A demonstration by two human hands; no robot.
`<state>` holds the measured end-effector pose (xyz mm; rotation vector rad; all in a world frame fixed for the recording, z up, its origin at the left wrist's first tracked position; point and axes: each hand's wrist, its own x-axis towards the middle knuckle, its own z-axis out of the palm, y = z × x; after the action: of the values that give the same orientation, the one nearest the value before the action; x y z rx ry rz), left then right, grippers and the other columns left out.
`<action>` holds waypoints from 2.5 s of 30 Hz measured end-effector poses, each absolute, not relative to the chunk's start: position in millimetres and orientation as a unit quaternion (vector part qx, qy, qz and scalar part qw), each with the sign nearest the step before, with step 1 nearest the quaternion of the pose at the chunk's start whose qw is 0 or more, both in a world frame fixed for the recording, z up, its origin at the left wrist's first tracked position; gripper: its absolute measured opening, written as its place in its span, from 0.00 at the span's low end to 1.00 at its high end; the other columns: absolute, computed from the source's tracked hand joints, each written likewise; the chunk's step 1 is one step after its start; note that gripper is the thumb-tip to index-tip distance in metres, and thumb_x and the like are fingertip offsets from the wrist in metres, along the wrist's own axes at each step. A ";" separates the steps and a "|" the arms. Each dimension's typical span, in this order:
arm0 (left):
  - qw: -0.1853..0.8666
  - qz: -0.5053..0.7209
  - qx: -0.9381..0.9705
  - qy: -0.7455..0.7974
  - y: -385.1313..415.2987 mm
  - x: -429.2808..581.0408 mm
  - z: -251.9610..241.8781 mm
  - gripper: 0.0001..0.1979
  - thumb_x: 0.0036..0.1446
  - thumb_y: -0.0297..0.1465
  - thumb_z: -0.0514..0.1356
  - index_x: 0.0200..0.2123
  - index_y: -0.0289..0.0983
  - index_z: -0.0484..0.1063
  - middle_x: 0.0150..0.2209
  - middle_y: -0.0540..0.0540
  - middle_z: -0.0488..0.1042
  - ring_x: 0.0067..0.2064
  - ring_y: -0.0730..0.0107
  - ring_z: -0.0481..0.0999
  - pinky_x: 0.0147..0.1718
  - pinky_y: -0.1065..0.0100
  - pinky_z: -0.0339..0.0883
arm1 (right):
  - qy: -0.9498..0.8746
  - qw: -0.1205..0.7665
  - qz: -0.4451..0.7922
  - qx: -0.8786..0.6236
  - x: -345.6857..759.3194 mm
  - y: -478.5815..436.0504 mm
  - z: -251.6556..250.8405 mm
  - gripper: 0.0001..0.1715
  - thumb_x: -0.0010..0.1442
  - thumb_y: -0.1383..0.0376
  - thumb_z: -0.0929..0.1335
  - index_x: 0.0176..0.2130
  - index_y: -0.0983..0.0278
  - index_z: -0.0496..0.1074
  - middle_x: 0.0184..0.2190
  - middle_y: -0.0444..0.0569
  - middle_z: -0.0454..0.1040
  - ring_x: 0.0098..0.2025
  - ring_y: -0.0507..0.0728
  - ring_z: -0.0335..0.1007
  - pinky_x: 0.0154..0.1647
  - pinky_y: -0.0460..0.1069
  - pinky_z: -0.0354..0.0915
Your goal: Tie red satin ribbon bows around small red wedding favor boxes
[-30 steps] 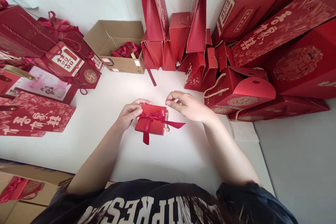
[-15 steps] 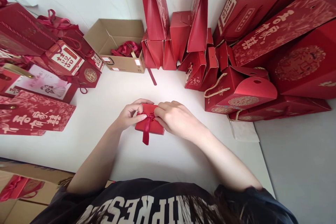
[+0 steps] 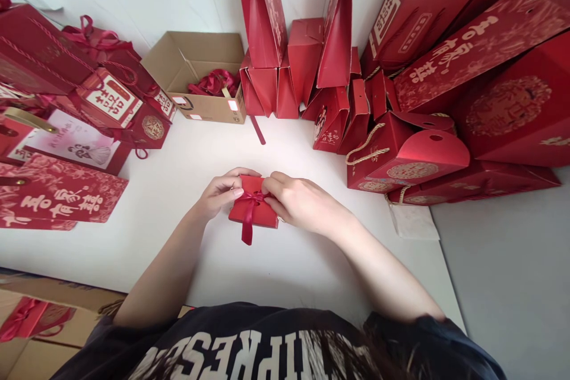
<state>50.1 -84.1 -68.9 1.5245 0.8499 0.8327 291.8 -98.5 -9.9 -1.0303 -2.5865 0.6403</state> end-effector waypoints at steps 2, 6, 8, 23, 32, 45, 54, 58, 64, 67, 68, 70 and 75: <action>0.566 0.362 0.643 0.368 -83.9 51.1 -71.2 0.19 0.60 0.39 0.58 0.20 0.36 0.63 0.52 0.39 0.71 0.48 0.55 0.74 0.45 0.58 0.67 | -0.897 0.144 0.215 -0.358 291.3 -97.3 -12.3 0.09 0.69 0.65 0.59 0.40 0.63 0.66 0.37 0.50 0.71 0.29 0.53 0.65 0.29 0.48 0.56; 0.543 0.384 0.646 0.374 -85.7 55.2 -74.2 0.20 0.60 0.38 0.59 0.18 0.35 0.63 0.51 0.40 0.72 0.47 0.57 0.74 0.44 0.59 0.67 | -0.888 0.146 0.203 -0.386 289.0 -97.9 -11.8 0.10 0.69 0.64 0.60 0.35 0.62 0.65 0.31 0.47 0.70 0.25 0.52 0.60 0.27 0.48 0.53; 0.531 0.395 0.647 0.380 -86.7 57.1 -75.3 0.21 0.60 0.37 0.60 0.18 0.35 0.61 0.50 0.40 0.72 0.46 0.58 0.74 0.43 0.60 0.68 | -0.877 0.148 0.210 -0.407 286.6 -99.5 -10.5 0.10 0.67 0.65 0.60 0.32 0.62 0.63 0.26 0.44 0.68 0.23 0.51 0.55 0.26 0.47 0.50; 0.541 0.427 0.620 0.376 -85.6 56.8 -77.4 0.24 0.59 0.36 0.61 0.14 0.34 0.60 0.48 0.41 0.74 0.42 0.61 0.76 0.39 0.61 0.69 | -0.763 0.156 0.402 -0.481 285.0 -95.4 -9.7 0.18 0.61 0.60 0.64 0.22 0.63 0.64 0.17 0.40 0.66 0.20 0.48 0.53 0.23 0.46 0.53; 0.535 0.431 0.618 0.381 -83.1 54.3 -78.4 0.25 0.60 0.36 0.60 0.14 0.34 0.61 0.47 0.41 0.74 0.38 0.65 0.75 0.35 0.63 0.68 | -0.691 0.103 0.569 -0.434 293.8 -88.7 -9.7 0.19 0.59 0.56 0.67 0.23 0.65 0.71 0.17 0.41 0.66 0.19 0.48 0.56 0.22 0.46 0.53; 0.514 0.434 0.629 0.390 -86.2 62.4 -75.4 0.24 0.62 0.36 0.58 0.15 0.34 0.62 0.46 0.41 0.75 0.39 0.66 0.77 0.39 0.62 0.71 | -0.649 0.032 0.646 -0.401 298.7 -80.3 -12.1 0.19 0.56 0.52 0.70 0.26 0.65 0.72 0.16 0.41 0.67 0.18 0.48 0.60 0.18 0.44 0.55; 0.474 0.410 0.679 0.383 -83.3 54.9 -76.6 0.22 0.62 0.35 0.58 0.17 0.35 0.63 0.49 0.41 0.74 0.45 0.62 0.76 0.45 0.59 0.71 | -0.660 0.011 0.620 -0.424 297.9 -79.6 -19.0 0.22 0.59 0.52 0.67 0.23 0.65 0.70 0.12 0.41 0.64 0.14 0.47 0.56 0.15 0.44 0.53; 0.489 0.404 0.673 0.380 -84.2 55.7 -77.1 0.22 0.62 0.36 0.57 0.17 0.35 0.63 0.49 0.41 0.74 0.46 0.61 0.76 0.46 0.59 0.71 | -0.673 -0.039 0.626 -0.391 308.6 -72.1 -13.2 0.18 0.58 0.54 0.67 0.26 0.65 0.72 0.15 0.42 0.67 0.17 0.49 0.61 0.18 0.44 0.57; 0.529 0.388 0.653 0.380 -86.5 56.6 -71.0 0.21 0.60 0.37 0.60 0.18 0.35 0.61 0.51 0.40 0.72 0.49 0.59 0.75 0.47 0.57 0.70 | -0.771 -0.080 0.498 -0.389 341.7 -60.8 -9.4 0.11 0.57 0.58 0.68 0.34 0.63 0.76 0.30 0.48 0.77 0.31 0.56 0.71 0.30 0.48 0.63; 0.522 0.360 0.673 0.381 -87.7 56.3 -65.3 0.18 0.53 0.36 0.67 0.20 0.35 0.64 0.52 0.40 0.71 0.51 0.56 0.74 0.48 0.56 0.70 | -0.809 0.018 0.427 -0.404 343.5 -59.9 -12.0 0.14 0.60 0.65 0.63 0.43 0.60 0.75 0.39 0.48 0.77 0.41 0.58 0.72 0.42 0.51 0.65; 0.518 0.349 0.680 0.383 -88.1 56.1 -63.3 0.16 0.51 0.35 0.68 0.21 0.35 0.66 0.52 0.40 0.71 0.52 0.55 0.73 0.49 0.56 0.69 | -0.808 0.060 0.422 -0.406 340.5 -60.3 -12.9 0.16 0.60 0.67 0.62 0.44 0.60 0.74 0.42 0.49 0.76 0.44 0.58 0.71 0.45 0.52 0.64; 0.515 0.331 0.690 0.387 -88.7 55.5 -60.1 0.13 0.49 0.35 0.69 0.24 0.35 0.69 0.53 0.39 0.70 0.54 0.54 0.72 0.51 0.55 0.69 | -0.797 0.135 0.444 -0.388 331.3 -61.8 -14.3 0.17 0.60 0.70 0.60 0.44 0.60 0.73 0.48 0.49 0.73 0.49 0.59 0.69 0.50 0.53 0.63; 0.514 0.314 0.697 0.388 -88.4 52.4 -57.8 0.11 0.49 0.35 0.69 0.27 0.36 0.73 0.54 0.39 0.69 0.54 0.53 0.72 0.50 0.55 0.70 | -0.767 0.209 0.516 -0.318 310.8 -67.2 -16.3 0.11 0.63 0.63 0.63 0.45 0.59 0.71 0.59 0.49 0.64 0.61 0.61 0.61 0.60 0.56 0.58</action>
<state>52.4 -88.4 -57.8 1.6765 0.9330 0.7548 310.8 -67.2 -16.3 -0.8852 -2.1330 1.4361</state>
